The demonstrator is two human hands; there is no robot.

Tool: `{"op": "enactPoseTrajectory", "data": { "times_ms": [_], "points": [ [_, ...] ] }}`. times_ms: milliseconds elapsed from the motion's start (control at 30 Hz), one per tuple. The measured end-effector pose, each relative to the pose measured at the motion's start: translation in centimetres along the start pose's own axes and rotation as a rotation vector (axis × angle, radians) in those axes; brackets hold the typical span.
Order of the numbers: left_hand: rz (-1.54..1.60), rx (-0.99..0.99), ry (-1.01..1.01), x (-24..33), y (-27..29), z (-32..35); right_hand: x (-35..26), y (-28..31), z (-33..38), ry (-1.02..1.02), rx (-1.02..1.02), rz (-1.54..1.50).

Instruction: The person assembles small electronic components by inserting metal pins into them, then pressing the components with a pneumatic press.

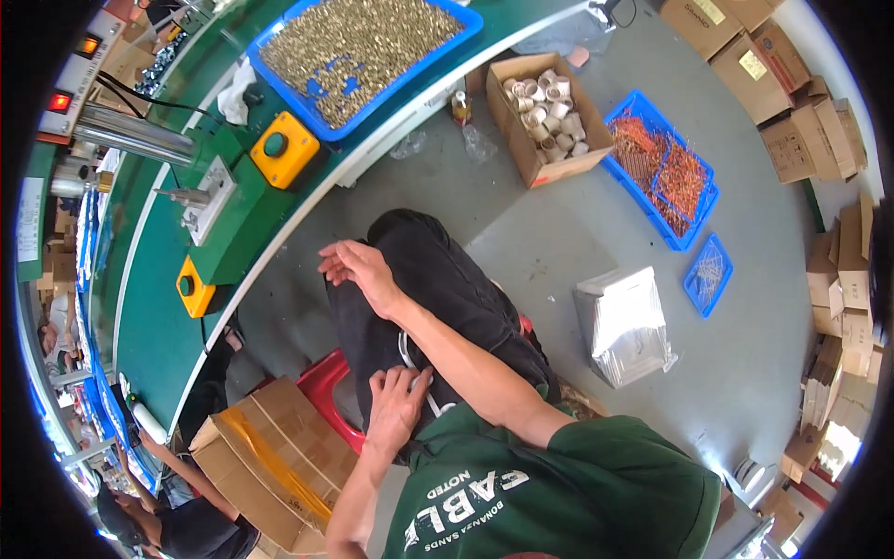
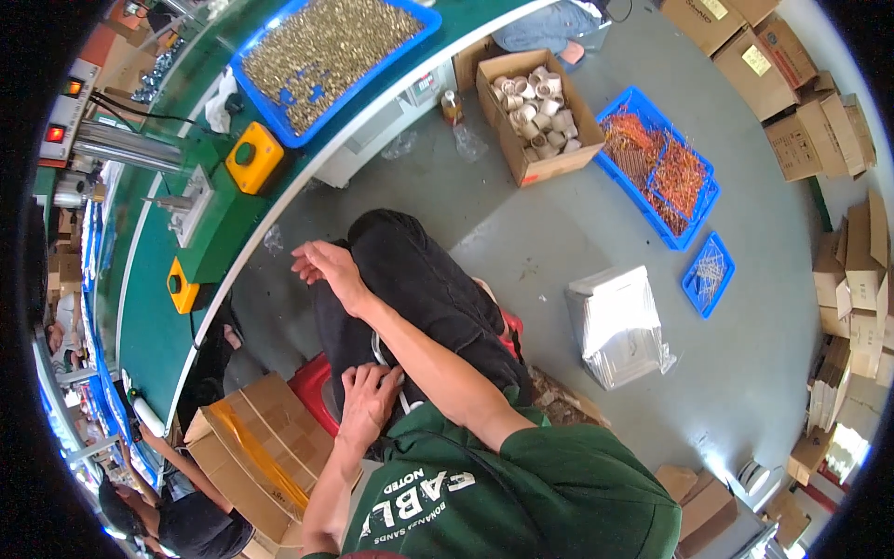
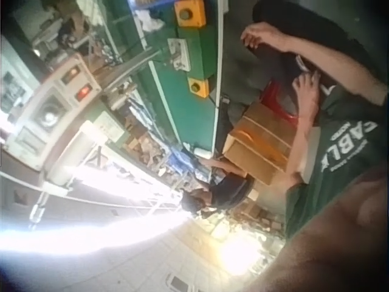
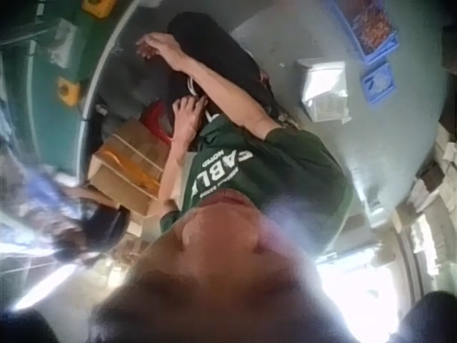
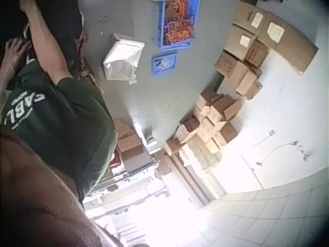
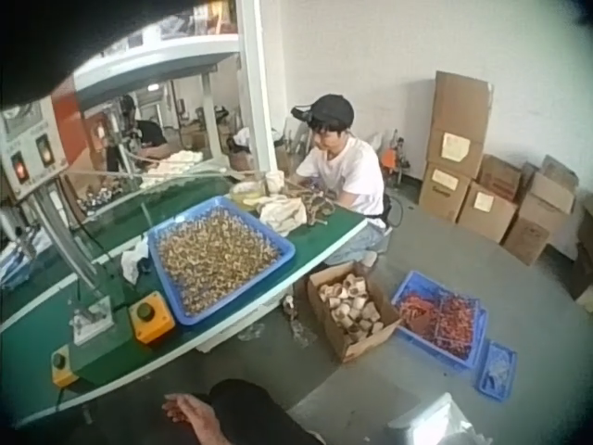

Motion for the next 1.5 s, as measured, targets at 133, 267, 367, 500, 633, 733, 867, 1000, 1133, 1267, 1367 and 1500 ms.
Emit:
{"op": "enactPoseTrajectory", "data": {
  "times_ms": [133,267,367,500,633,733,867,1000,1133,1267,1367,1500],
  "points": [
    [-0.015,0.007,-0.027,-0.5,-0.2,0.3,-0.2,0.1,-0.1,-0.005,-0.005,0.012],
    [0.186,0.136,-0.088,-0.9,-0.5,0.4,-0.4,0.7,-0.4,0.011,-0.024,0.000],
    [0.415,0.357,-0.030,-0.2,-0.2,1.5,-0.7,0.6,-0.4,-0.001,0.000,0.002],
    [0.617,0.881,0.125,0.5,1.6,1.9,-1.3,1.0,-0.5,0.003,0.009,-0.050],
    [1.433,1.234,0.146,0.5,4.4,1.2,-1.7,1.3,-0.4,0.034,0.006,-0.055],
    [1.623,1.238,0.095,-0.4,5.8,0.2,-2.1,1.2,-0.5,0.044,-0.005,-0.088],
    [1.876,1.233,0.056,0.1,6.1,-1.1,-2.5,1.2,-0.6,0.045,-0.013,-0.100],
    [1.989,1.177,-0.013,0.2,6.7,-1.7,-2.1,1.7,-1.1,0.027,-0.024,-0.114],
    [2.221,1.356,0.010,-0.6,6.7,0.5,-1.3,0.8,-1.3,-0.025,-0.004,-0.046],
    [2.630,1.200,-0.066,-3.5,3.4,2.1,-2.7,3.2,-0.9,-0.101,0.026,-0.319],
    [2.488,1.517,0.220,-4.5,1.5,4.0,-3.8,4.2,-0.7,-0.043,0.128,-0.188],
    [2.288,1.731,0.406,-5.3,-5.5,10.4,-4.0,2.1,-0.8,-0.090,0.059,-0.103]
  ]
}}
Point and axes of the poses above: each hand's wrist, its own z-axis away from the middle knuckle, its own y-axis out of the back of the hand, x = y × z, the point moved 2 cm from there along -z, towards the middle knuckle, and after that the axes turned 10 degrees about z, right-handed, at the moved point
